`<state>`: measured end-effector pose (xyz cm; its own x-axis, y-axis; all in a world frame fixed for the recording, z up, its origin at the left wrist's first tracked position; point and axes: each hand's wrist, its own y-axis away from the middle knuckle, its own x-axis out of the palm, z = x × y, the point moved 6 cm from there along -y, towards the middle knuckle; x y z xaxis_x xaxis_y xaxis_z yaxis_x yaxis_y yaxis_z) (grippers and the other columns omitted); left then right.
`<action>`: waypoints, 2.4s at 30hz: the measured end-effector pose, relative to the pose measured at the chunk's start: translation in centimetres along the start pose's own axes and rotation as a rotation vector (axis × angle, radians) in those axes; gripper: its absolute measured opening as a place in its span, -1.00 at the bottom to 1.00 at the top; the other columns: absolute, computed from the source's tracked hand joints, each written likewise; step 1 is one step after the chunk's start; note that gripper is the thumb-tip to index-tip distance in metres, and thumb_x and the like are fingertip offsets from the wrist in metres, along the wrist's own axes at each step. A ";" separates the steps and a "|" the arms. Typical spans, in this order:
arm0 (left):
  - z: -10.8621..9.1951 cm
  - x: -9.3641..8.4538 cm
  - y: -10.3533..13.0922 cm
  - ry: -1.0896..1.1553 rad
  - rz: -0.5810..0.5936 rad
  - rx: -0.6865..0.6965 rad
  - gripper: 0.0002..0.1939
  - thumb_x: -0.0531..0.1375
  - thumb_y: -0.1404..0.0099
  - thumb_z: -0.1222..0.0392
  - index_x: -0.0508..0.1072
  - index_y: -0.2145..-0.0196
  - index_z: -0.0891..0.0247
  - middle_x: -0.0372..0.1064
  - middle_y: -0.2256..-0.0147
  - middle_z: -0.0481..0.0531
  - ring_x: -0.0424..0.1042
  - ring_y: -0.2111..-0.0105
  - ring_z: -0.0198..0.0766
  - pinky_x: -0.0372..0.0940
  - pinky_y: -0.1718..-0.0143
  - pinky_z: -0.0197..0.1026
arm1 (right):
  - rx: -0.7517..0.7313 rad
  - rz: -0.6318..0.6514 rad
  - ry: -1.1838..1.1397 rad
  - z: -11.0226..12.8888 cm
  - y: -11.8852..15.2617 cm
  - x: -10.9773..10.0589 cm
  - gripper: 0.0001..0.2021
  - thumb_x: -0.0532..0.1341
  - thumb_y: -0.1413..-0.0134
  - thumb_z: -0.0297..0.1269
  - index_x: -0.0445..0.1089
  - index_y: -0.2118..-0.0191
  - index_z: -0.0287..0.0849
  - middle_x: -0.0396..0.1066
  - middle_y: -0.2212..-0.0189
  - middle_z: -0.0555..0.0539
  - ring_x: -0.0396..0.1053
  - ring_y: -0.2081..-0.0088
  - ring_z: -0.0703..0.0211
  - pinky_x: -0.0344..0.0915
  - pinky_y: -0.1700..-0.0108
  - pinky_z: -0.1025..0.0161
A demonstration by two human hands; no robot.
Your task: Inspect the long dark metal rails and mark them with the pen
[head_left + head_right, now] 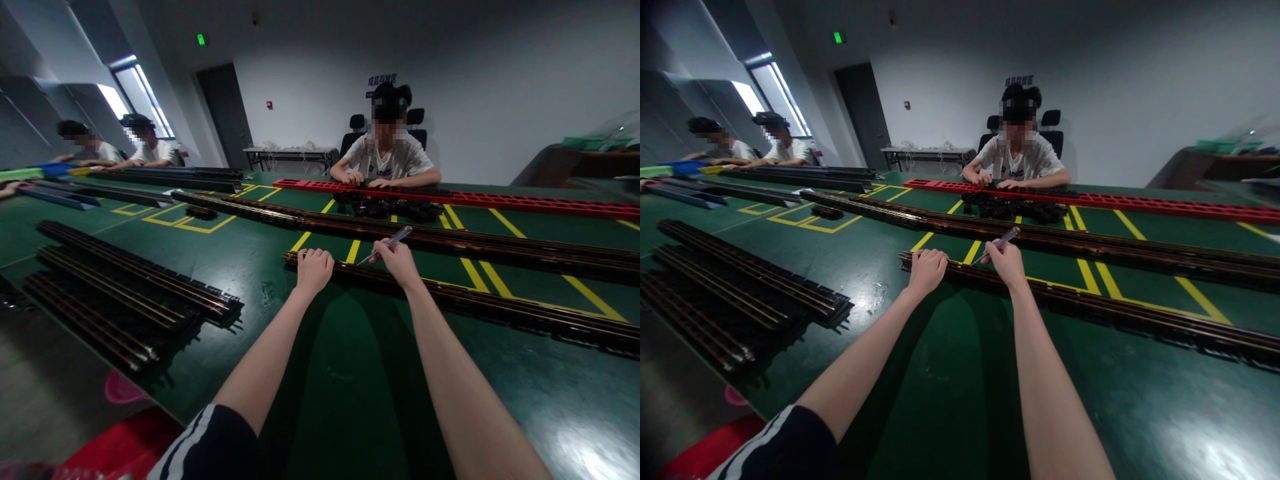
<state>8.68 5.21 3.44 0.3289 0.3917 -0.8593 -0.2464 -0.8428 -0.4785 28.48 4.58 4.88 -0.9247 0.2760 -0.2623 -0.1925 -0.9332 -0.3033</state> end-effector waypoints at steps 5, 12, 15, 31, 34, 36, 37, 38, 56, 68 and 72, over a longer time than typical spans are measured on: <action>1.3 -0.1 0.0 0.017 -0.063 -0.099 -0.65 -0.07 -0.39 0.25 0.50 0.35 0.19 0.53 0.24 0.10 0.39 0.14 -0.08 0.07 -0.10 0.10 | -0.003 0.098 0.005 0.2 -0.3 1.3 -0.78 0.21 -0.04 -0.09 0.36 0.48 -0.11 0.51 0.59 -0.01 0.54 0.38 0.05 0.39 0.14 0.14; 0.3 -0.2 0.3 -0.009 -0.088 -0.041 -0.65 -0.08 -0.40 0.24 0.50 0.30 0.20 0.51 0.17 0.12 0.38 0.10 -0.07 0.00 -0.16 0.12 | 0.000 0.153 -0.081 -0.3 -0.2 1.8 -0.71 0.24 -0.02 0.02 0.35 0.46 -0.10 0.52 0.55 -0.02 0.54 0.35 0.07 0.42 0.10 0.11; -1.0 -0.1 0.5 -0.037 -0.049 0.067 -0.64 -0.09 -0.42 0.22 0.50 0.26 0.22 0.51 0.17 0.12 0.40 0.11 -0.09 0.02 -0.15 0.06 | -0.009 0.149 -0.091 -0.5 -0.2 1.8 -0.70 0.25 0.00 0.04 0.34 0.47 -0.10 0.51 0.56 -0.02 0.53 0.38 0.07 0.42 0.10 0.10; -2.7 0.1 0.9 -0.098 0.023 0.105 -0.58 -0.15 -0.46 0.20 0.49 0.19 0.28 0.51 0.17 0.13 0.41 0.11 -0.07 0.12 -0.04 0.01 | 0.003 0.154 -0.126 0.1 0.2 1.3 -0.72 0.25 -0.04 -0.03 0.35 0.49 -0.12 0.52 0.56 -0.05 0.52 0.40 0.08 0.43 0.19 0.16; -2.7 0.2 0.9 -0.120 0.021 0.102 -0.59 -0.15 -0.46 0.20 0.49 0.20 0.26 0.51 0.18 0.12 0.40 0.11 -0.07 0.11 -0.04 0.00 | 0.000 0.142 -0.123 -0.1 0.2 1.1 -0.71 0.26 -0.03 0.00 0.36 0.49 -0.13 0.52 0.56 -0.05 0.52 0.40 0.08 0.43 0.18 0.16; -2.7 0.2 0.9 -0.117 0.014 0.100 -0.59 -0.15 -0.46 0.19 0.49 0.20 0.25 0.51 0.18 0.11 0.40 0.11 -0.08 0.11 -0.04 -0.01 | 0.000 0.139 -0.137 -0.3 0.1 0.9 -0.69 0.26 -0.02 0.02 0.36 0.49 -0.13 0.52 0.57 -0.05 0.52 0.41 0.08 0.43 0.18 0.16; -2.6 0.2 0.9 -0.111 0.010 0.100 -0.59 -0.15 -0.46 0.19 0.49 0.20 0.25 0.51 0.18 0.11 0.40 0.11 -0.08 0.11 -0.04 -0.01 | 0.003 0.135 -0.146 -0.4 0.1 0.8 -0.68 0.27 -0.01 0.02 0.36 0.50 -0.13 0.52 0.57 -0.05 0.52 0.42 0.09 0.43 0.18 0.16; -2.6 0.2 0.9 -0.103 0.006 0.101 -0.59 -0.15 -0.47 0.19 0.49 0.20 0.25 0.51 0.18 0.11 0.41 0.12 -0.09 0.11 -0.03 -0.01 | 0.008 0.130 -0.156 -0.6 0.1 0.6 -0.68 0.27 -0.01 0.02 0.37 0.51 -0.13 0.51 0.58 -0.05 0.51 0.43 0.10 0.43 0.18 0.16; -2.6 0.3 0.9 -0.083 0.007 0.113 -0.57 -0.15 -0.46 0.19 0.50 0.19 0.29 0.50 0.18 0.14 0.41 0.13 -0.09 0.14 -0.01 0.00 | 0.084 0.067 -0.222 -1.3 0.3 -1.7 -0.73 0.32 0.00 -0.16 0.39 0.58 -0.18 0.46 0.66 -0.05 0.47 0.54 0.20 0.41 0.36 0.28; -2.6 0.2 0.9 -0.092 0.014 0.111 -0.57 -0.16 -0.47 0.19 0.50 0.20 0.29 0.50 0.18 0.15 0.41 0.13 -0.08 0.13 -0.02 0.00 | 0.048 0.003 -0.235 -1.7 0.3 -2.4 -0.80 0.25 0.05 -0.25 0.37 0.61 -0.16 0.42 0.69 0.00 0.43 0.57 0.23 0.39 0.37 0.30; -2.5 0.2 0.9 -0.061 0.014 0.102 -0.57 -0.15 -0.47 0.19 0.50 0.22 0.27 0.51 0.19 0.14 0.42 0.14 -0.10 0.15 -0.01 -0.01 | 0.062 -0.038 -0.252 -1.5 0.4 -2.7 -0.78 0.25 0.08 -0.27 0.32 0.65 -0.15 0.37 0.73 0.02 0.39 0.61 0.24 0.38 0.40 0.29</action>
<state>10.82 3.58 3.34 0.2698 0.4042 -0.8740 -0.3434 -0.8076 -0.4795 31.39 3.84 4.10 -0.9676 0.2520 -0.0131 -0.2409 -0.9379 -0.2498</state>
